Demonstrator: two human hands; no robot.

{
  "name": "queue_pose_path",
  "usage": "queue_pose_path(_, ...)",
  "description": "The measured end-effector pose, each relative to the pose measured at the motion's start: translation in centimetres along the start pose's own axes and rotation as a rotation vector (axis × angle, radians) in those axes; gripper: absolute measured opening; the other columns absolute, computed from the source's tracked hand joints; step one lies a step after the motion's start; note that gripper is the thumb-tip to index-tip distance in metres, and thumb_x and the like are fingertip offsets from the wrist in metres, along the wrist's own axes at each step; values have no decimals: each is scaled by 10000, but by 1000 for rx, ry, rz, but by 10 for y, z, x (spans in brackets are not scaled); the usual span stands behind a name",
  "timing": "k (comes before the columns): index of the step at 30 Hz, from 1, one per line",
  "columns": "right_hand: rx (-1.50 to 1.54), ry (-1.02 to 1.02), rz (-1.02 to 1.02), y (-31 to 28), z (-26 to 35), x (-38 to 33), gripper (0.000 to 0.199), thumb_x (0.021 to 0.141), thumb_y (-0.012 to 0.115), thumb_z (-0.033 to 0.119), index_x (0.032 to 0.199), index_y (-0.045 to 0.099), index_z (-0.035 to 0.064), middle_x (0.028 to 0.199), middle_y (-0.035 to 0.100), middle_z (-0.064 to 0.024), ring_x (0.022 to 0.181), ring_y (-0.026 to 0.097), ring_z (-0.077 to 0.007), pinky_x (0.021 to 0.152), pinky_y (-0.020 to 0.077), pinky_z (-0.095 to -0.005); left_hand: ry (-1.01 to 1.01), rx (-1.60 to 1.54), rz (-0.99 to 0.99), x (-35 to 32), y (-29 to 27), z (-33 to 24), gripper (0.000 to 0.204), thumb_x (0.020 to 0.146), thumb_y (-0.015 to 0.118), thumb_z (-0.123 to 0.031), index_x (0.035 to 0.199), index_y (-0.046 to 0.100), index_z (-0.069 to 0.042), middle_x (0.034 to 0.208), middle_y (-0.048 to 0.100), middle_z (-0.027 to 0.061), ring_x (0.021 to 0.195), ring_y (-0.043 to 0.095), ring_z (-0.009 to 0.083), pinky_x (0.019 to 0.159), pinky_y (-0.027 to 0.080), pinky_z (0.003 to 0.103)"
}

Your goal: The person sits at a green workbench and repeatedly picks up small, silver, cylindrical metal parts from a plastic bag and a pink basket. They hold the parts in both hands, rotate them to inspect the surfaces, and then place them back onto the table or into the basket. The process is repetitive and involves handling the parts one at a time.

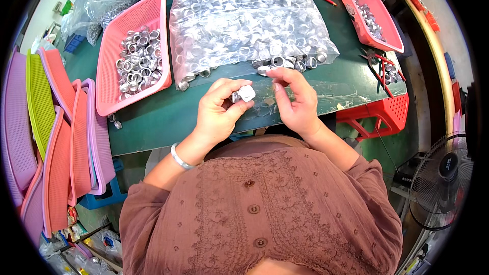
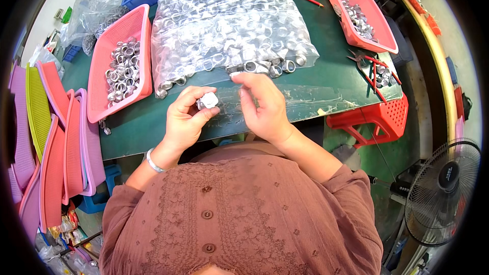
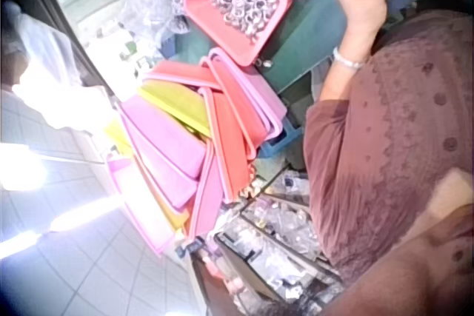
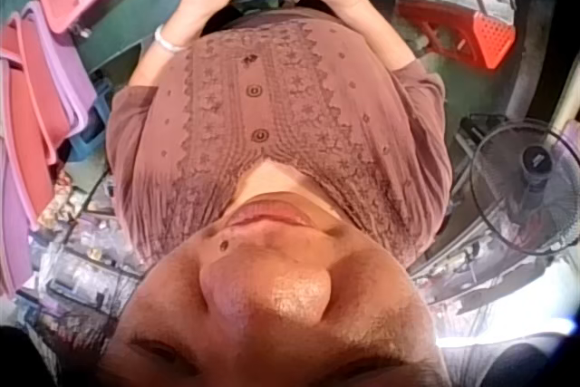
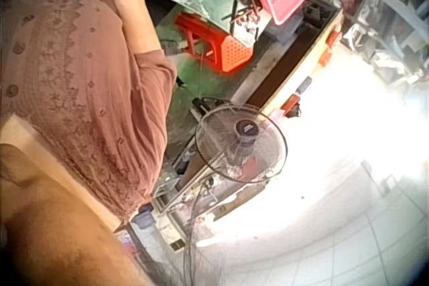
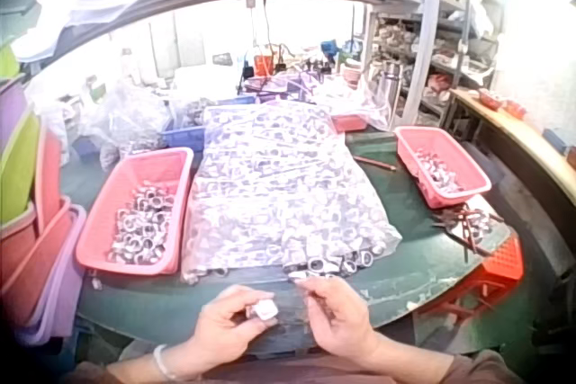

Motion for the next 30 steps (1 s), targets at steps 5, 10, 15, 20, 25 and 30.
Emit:
queue_pose_path(5, -343, -156, -25, -8, 0, 9, 233, 666, 611, -30, 876, 588, 70, 802, 584, -51, 702, 517, -254, 669, 369, -341, 114, 113, -192, 9, -61, -22, 308, 732, 654, 49, 1025, 600, -30, 903, 555, -8, 813, 517, 71, 674, 426, 194)
queue_pose_path(10, -560, -194, 77, 3, 2, 15, 226, 663, 651, 53, 882, 602, 78, 798, 546, -37, 776, 501, -228, 742, 342, -357, 194, 773, -555, 30, -171, -56, 339, 750, 656, -38, 1078, 576, -3, 904, 561, 77, 779, 564, 165, 706, 457, 268)
queue_pose_path(15, -706, -192, 186, 22, 1, 21, 263, 681, 666, 145, 934, 621, 89, 754, 495, -31, 781, 471, -229, 775, 323, -372, 451, 1297, -549, 23, -146, -89, 290, 735, 650, -65, 1012, 597, 1, 922, 581, 130, 793, 567, 290, 712, 451, 364)
queue_pose_path(20, -715, -180, 305, 33, -1, 16, 179, 700, 663, 166, 858, 610, 101, 763, 495, -38, 781, 474, -228, 778, 324, -374, 370, 910, -30, 13, -49, -52, 180, 760, 658, -74, 927, 620, -17, 707, 581, 88, 565, 537, 163, 518, 429, 263)
queue_pose_path(25, -656, -192, 348, 37, -1, 10, 153, 692, 672, 181, 774, 571, 100, 767, 495, -39, 786, 478, -228, 769, 329, -373, 62, 1157, -89, 32, -44, -4, 322, 783, 629, -214, 1051, 569, -46, 681, 567, 93, 619, 564, 259, 563, 448, 354)
queue_pose_path(30, -621, -220, 306, 35, -1, 5, 196, 664, 690, 176, 768, 547, 92, 792, 506, -44, 788, 481, -228, 761, 332, -363, -45, 1280, -106, 52, -46, 12, 217, 795, 590, -218, 933, 570, -52, 763, 609, 122, 704, 592, 305, 609, 454, 402)
Point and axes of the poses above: each hand's wrist, its own x-axis towards the middle knuckle, its own y-axis out of the palm, z = x × y, the point moved 9 cm from there along x, towards the middle knuckle
